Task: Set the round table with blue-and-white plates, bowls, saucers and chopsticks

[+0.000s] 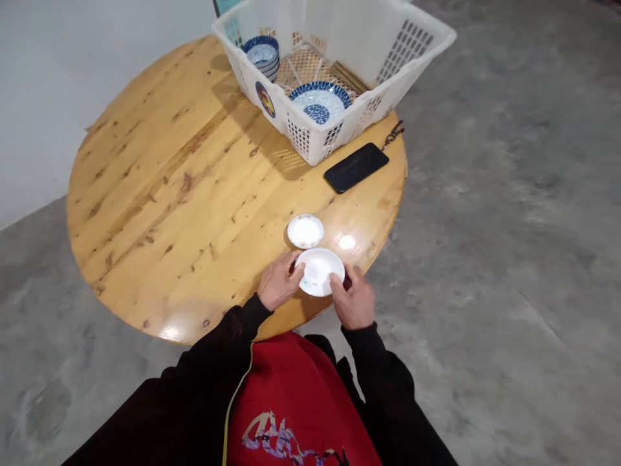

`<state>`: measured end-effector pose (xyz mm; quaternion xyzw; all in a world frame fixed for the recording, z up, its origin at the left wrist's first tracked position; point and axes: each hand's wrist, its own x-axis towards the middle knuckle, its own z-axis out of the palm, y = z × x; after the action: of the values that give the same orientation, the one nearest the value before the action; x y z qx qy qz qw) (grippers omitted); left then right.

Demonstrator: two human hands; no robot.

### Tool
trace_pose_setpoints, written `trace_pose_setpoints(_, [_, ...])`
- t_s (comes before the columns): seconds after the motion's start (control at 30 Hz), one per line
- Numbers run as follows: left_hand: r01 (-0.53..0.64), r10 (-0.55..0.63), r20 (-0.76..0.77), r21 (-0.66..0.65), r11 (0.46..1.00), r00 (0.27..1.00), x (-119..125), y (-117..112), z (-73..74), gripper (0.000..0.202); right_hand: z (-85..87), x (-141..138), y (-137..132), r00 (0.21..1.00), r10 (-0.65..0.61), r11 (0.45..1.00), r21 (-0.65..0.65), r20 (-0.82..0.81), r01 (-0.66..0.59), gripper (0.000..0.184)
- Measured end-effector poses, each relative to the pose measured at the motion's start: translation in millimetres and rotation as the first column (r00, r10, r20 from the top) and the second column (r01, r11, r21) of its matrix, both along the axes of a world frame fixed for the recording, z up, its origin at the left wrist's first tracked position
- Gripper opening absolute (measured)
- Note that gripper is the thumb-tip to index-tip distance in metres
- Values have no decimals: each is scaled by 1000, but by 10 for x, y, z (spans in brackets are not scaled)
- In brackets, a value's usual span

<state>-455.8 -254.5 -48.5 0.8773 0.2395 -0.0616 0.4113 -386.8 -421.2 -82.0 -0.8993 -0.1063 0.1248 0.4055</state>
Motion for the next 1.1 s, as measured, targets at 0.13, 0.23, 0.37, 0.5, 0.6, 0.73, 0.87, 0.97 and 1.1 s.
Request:
trace_pose_setpoints(0.13, [-137,141,-51,80,987,989,366,160,-67,23,-74,457,342,999,45,999,-7,15,-45,52])
trace_pose_setpoints(0.23, [-163,177,-73,165,973,982,507,222,-135,21,-160,644,507,995,95,995,-29,10,-95,52])
trace_pose_setpoints(0.37, [-220,257,-137,241,945,957,585,237,-179,24,-259,797,618,977,213,974,-88,23,-210,48])
trace_pose_setpoints(0.5, [-268,324,-179,281,922,929,637,213,-165,24,-285,905,674,945,327,932,-165,-9,-324,44])
trace_pose_setpoints(0.6, [-309,380,-181,325,894,907,669,186,-178,24,-275,955,704,914,404,892,-205,-35,-402,41])
trace_pose_setpoints(0.73, [-352,437,-173,373,859,883,691,172,-255,23,-240,988,740,877,473,843,-245,-84,-479,41])
trace_pose_setpoints(0.87, [-390,466,-148,363,846,872,706,179,-314,21,-185,1009,759,846,519,813,-235,-118,-532,44])
trace_pose_setpoints(0.97, [-409,473,-136,336,849,871,725,180,-316,19,-149,1033,763,827,548,799,-210,-128,-563,50])
trace_pose_setpoints(1.1, [-430,492,-150,314,846,858,760,171,-288,21,-140,1095,763,800,586,776,-196,-130,-600,54])
